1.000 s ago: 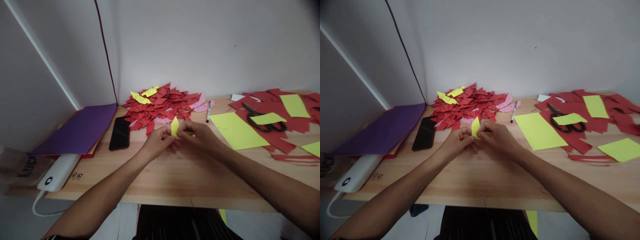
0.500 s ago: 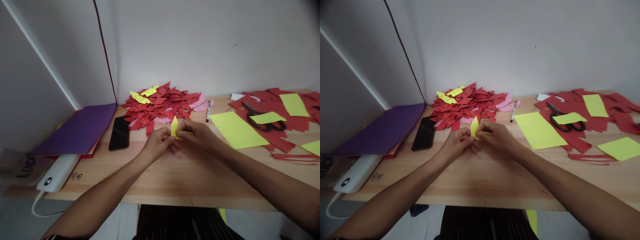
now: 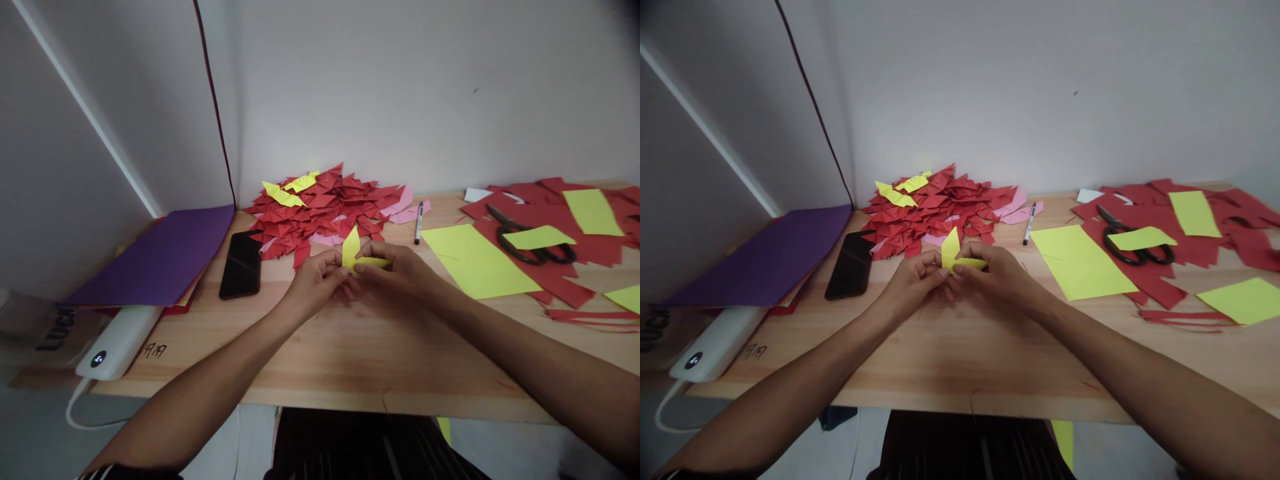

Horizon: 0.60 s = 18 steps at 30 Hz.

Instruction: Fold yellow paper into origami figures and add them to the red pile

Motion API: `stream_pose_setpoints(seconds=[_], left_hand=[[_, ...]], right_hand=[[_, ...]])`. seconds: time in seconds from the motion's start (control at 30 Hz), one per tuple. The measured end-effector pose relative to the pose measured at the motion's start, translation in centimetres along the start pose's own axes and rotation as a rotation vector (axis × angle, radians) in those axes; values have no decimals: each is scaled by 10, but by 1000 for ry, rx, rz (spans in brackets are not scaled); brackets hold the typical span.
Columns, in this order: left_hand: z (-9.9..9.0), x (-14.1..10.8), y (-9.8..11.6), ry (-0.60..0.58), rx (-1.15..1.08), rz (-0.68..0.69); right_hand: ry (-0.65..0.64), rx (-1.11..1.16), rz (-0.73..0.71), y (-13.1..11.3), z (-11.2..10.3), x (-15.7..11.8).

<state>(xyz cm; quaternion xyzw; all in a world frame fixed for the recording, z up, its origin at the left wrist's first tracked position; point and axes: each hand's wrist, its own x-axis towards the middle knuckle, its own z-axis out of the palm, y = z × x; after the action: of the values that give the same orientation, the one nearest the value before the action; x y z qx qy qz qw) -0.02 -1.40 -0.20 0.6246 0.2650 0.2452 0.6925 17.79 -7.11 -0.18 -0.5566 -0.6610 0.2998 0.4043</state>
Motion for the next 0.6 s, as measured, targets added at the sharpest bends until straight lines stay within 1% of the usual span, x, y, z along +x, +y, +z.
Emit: stream_pose_setpoints(seconds=[0.3, 0.47, 0.6], left_hand=[[2, -1, -2, -25, 68, -11], [2, -1, -6, 6, 172, 47], [1, -2, -4, -23, 130, -4]], right_hand=[[1, -26, -4, 0, -1, 0], [-26, -33, -22, 2, -3, -1], [-56, -48, -17, 2, -3, 0]])
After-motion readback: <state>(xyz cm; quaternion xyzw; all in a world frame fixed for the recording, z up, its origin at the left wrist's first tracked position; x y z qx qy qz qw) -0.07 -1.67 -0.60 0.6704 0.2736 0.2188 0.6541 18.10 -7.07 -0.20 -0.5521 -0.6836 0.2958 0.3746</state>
